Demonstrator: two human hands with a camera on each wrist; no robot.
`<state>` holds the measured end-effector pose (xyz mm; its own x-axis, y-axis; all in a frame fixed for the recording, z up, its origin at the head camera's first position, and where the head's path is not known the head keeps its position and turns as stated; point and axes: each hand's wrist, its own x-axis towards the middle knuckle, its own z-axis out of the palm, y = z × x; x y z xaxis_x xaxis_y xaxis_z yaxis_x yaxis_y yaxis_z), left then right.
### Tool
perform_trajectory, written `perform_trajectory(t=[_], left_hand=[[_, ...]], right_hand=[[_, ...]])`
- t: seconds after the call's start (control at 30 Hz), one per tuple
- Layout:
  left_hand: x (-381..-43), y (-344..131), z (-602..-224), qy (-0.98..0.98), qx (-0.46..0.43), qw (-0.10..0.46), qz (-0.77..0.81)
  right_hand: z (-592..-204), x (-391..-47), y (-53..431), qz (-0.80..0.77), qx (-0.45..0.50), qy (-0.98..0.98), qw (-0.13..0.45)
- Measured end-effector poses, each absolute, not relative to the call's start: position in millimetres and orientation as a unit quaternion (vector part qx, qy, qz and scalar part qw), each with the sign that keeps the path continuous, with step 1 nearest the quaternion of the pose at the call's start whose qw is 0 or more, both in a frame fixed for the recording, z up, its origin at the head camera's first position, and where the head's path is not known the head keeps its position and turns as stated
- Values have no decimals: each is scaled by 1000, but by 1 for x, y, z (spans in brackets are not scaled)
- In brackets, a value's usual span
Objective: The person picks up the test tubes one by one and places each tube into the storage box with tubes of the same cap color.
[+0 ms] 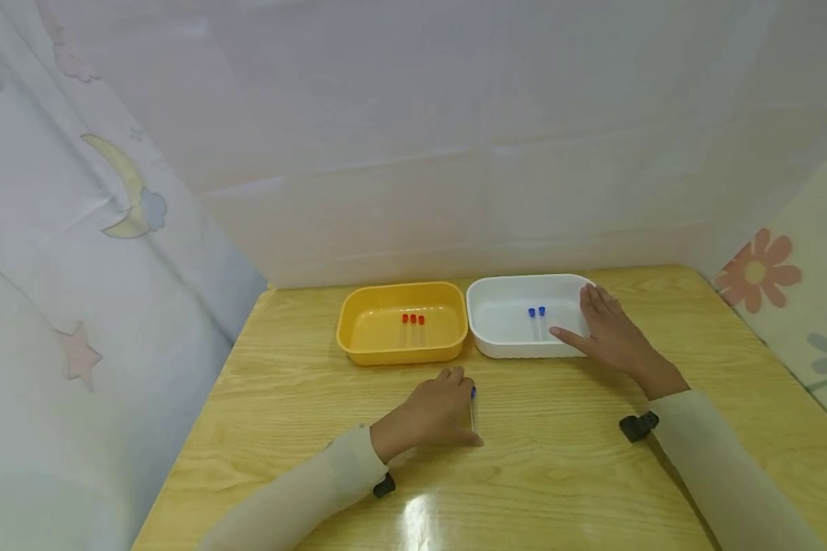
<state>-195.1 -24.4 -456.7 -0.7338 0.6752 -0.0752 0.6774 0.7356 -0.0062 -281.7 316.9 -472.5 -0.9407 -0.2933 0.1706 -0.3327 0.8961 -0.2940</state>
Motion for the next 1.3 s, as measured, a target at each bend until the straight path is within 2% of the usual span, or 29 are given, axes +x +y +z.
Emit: perform_trajectory(t=[0.3, 1.3], left_hand=[[-193, -25, -451, 928, 371, 29, -8], [-186, -18, -430, 904, 424, -38, 32]], right_hand=[[-470, -281, 315, 164, 162, -971, 63], [-470, -280, 315, 172, 156, -971, 61]])
